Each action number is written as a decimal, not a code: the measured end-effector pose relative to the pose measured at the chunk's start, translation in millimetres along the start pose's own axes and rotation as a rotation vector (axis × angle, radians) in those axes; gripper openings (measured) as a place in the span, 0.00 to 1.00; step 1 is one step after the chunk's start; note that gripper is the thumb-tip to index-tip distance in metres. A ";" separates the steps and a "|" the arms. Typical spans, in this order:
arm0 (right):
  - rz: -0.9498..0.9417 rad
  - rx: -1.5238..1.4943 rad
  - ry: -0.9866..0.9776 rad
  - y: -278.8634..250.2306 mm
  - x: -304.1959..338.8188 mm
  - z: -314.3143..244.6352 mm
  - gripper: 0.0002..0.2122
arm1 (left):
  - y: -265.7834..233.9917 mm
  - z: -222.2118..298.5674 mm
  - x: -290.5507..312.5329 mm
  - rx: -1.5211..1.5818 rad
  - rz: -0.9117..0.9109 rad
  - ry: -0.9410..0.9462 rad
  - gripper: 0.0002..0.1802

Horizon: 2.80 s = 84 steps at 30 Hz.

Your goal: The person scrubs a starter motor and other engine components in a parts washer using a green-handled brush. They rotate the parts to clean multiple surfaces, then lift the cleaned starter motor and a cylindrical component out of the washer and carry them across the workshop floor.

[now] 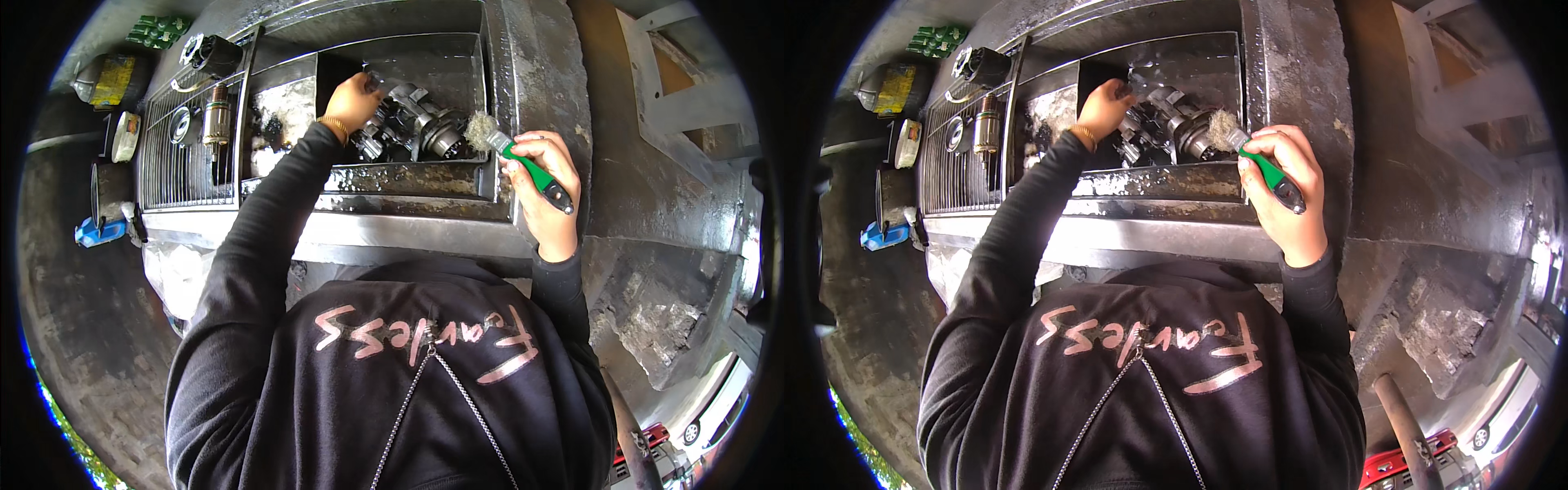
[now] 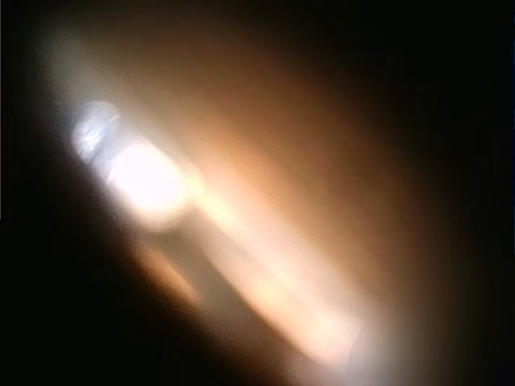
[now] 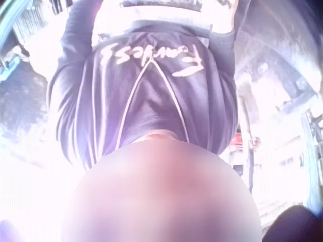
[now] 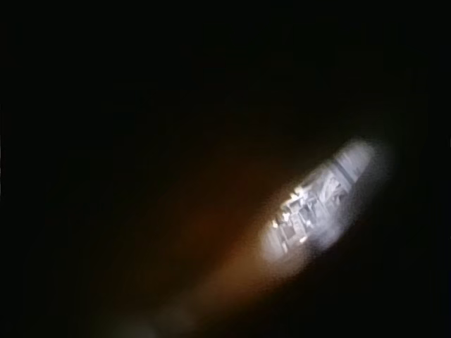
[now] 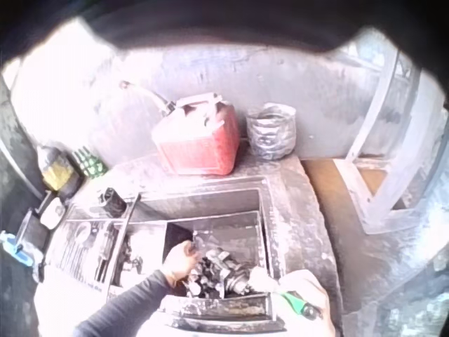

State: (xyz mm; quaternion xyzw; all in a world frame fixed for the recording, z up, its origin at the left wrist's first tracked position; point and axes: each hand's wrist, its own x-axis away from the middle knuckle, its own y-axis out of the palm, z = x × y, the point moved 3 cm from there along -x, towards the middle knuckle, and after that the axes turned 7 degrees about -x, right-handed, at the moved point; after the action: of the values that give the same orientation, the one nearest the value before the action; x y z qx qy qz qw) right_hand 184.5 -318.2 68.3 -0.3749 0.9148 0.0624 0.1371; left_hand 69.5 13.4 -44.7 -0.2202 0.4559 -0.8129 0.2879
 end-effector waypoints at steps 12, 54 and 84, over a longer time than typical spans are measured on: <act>0.230 -0.107 0.198 -29.2 45.1 -8.1 0.06 | 74.0 21.5 -97.4 -0.329 -0.466 0.255 0.20; 0.076 0.161 0.066 13.9 -46.0 10.1 0.08 | 63.1 81.3 -83.7 -0.463 -0.544 0.233 0.37; -0.291 0.451 0.128 70.0 -130.9 118.3 0.06 | -16.5 17.0 44.7 -0.203 0.332 0.550 0.43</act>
State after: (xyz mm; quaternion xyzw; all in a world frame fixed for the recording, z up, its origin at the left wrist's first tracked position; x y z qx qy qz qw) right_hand 248.6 -155.2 -4.9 -0.4655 0.8488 -0.1872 0.1666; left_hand 42.6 -20.1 -17.8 0.0573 0.6248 -0.7343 0.2592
